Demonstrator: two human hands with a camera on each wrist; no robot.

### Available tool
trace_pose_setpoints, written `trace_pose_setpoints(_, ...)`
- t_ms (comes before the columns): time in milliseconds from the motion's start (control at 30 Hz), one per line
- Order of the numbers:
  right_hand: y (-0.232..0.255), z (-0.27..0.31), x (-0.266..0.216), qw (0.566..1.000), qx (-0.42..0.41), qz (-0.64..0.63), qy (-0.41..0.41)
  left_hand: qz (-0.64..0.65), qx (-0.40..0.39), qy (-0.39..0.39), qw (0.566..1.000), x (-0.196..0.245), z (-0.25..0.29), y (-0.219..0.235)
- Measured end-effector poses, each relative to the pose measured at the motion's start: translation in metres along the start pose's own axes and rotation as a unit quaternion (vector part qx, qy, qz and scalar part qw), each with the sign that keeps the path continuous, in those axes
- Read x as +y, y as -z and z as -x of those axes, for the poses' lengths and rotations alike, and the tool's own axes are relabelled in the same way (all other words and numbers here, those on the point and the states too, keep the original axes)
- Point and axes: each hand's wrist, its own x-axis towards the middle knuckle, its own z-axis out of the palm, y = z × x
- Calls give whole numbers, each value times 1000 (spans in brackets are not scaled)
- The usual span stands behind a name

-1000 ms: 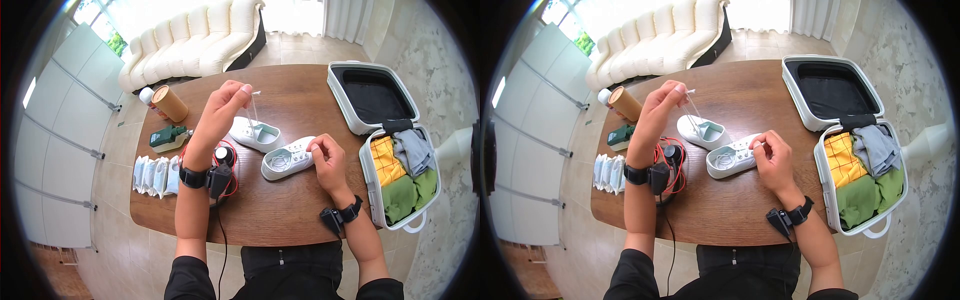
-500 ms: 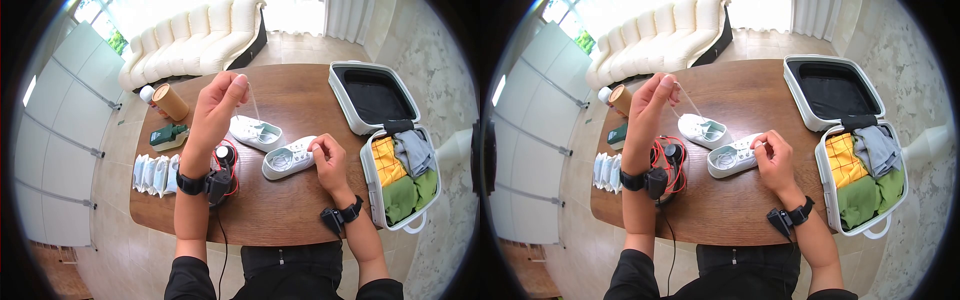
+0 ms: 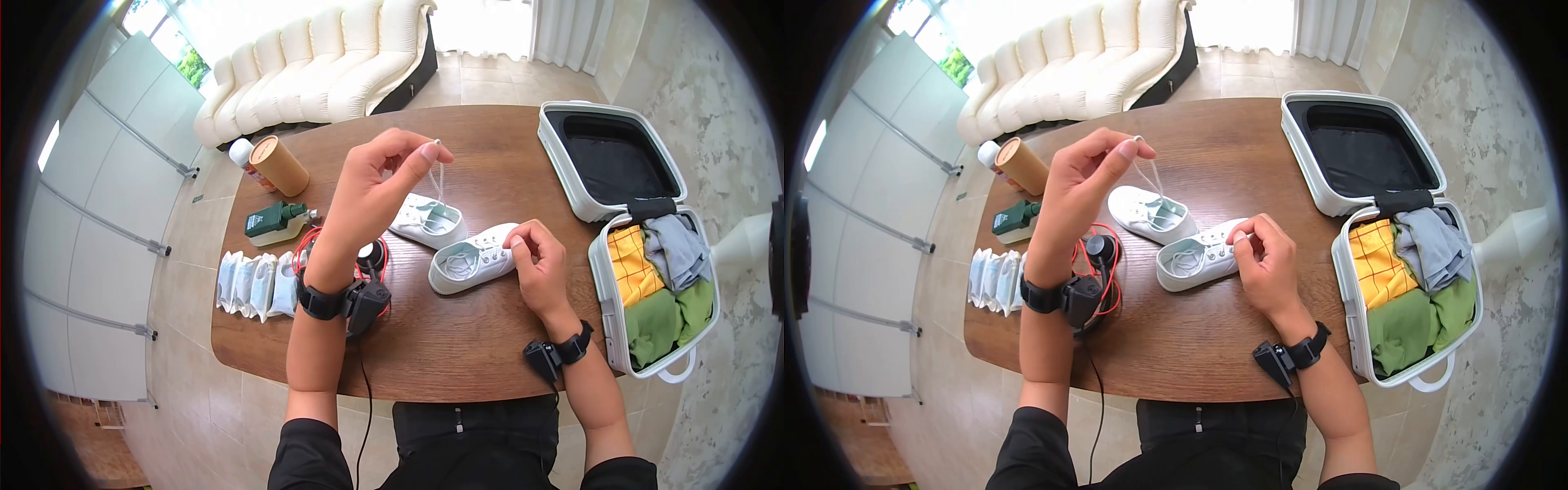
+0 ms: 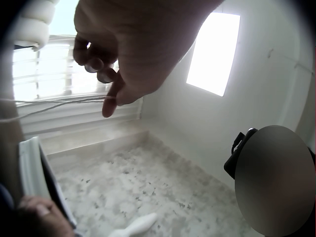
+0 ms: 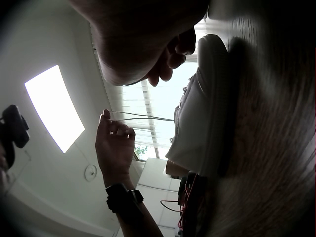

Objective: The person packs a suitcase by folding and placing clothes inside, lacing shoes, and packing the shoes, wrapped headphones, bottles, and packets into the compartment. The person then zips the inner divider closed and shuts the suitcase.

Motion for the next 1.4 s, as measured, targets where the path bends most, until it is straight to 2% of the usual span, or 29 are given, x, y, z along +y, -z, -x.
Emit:
trace_pose_setpoints(33, 0, 0, 0, 1000, 0, -1, -1, 35, -17, 54, 998, 0, 0, -1)
trace_pose_setpoints(167, 0, 0, -2, 1000, 1, -2, 4, -42, -27, 76, 996, -5, 2, 2)
trace_pose_setpoints(233, 0, 0, -1, 1000, 2, -3, 2, -233, -104, 84, 963, -1, 3, 6)
trace_pose_setpoints(467, 1, 0, -1, 1000, -3, 3, -4, -380, -197, -3, 903, -27, 13, 2)
trace_pose_setpoints(500, 0, 0, 0, 1000, -2, 0, -3, -380, -197, -3, 904, -26, 14, 2)
trace_pose_setpoints(567, 0, 0, 0, 1000, -1, -2, -2, -465, -146, 14, 873, -22, 16, 3)
trace_pose_setpoints(600, 0, 0, 0, 1000, 0, -2, -1, -465, -147, 13, 873, -21, 17, 4)
trace_pose_setpoints(700, 1, 0, 1, 1000, 1, -3, 0, -552, -125, 63, 822, -16, 20, 11)
trace_pose_setpoints(733, 1, 0, 1, 1000, -1, -4, 1, -551, -125, 64, 822, -14, 23, 15)
trace_pose_setpoints(800, 0, 0, 1, 1000, -1, -5, -1, -557, -118, 138, 810, -7, 28, 24)
trace_pose_setpoints(867, 0, 1, 1, 1000, -1, -7, -3, -560, -114, 129, 810, -2, 27, 28)
trace_pose_setpoints(933, 0, 1, 1, 1000, -4, -5, -5, -538, -95, 80, 834, 1, 25, 26)
trace_pose_setpoints(967, -1, 1, 2, 1000, -5, -4, -5, -537, -95, 80, 834, 0, 23, 23)
trace_pose_setpoints(1133, -1, 0, 2, 1000, -7, 6, 0, -432, -138, 34, 891, -2, 13, -6)
trace_pose_setpoints(1233, 0, 0, 2, 1000, -7, 2, -4, -388, -154, 26, 908, -11, 12, -12)
trace_pose_setpoints(1367, 0, 0, 0, 1000, -4, 0, 0, -397, -158, 10, 904, -23, 19, -3)
trace_pose_setpoints(1400, 0, 0, 0, 1000, -5, 0, -1, -400, -123, -3, 908, -24, 20, 0)
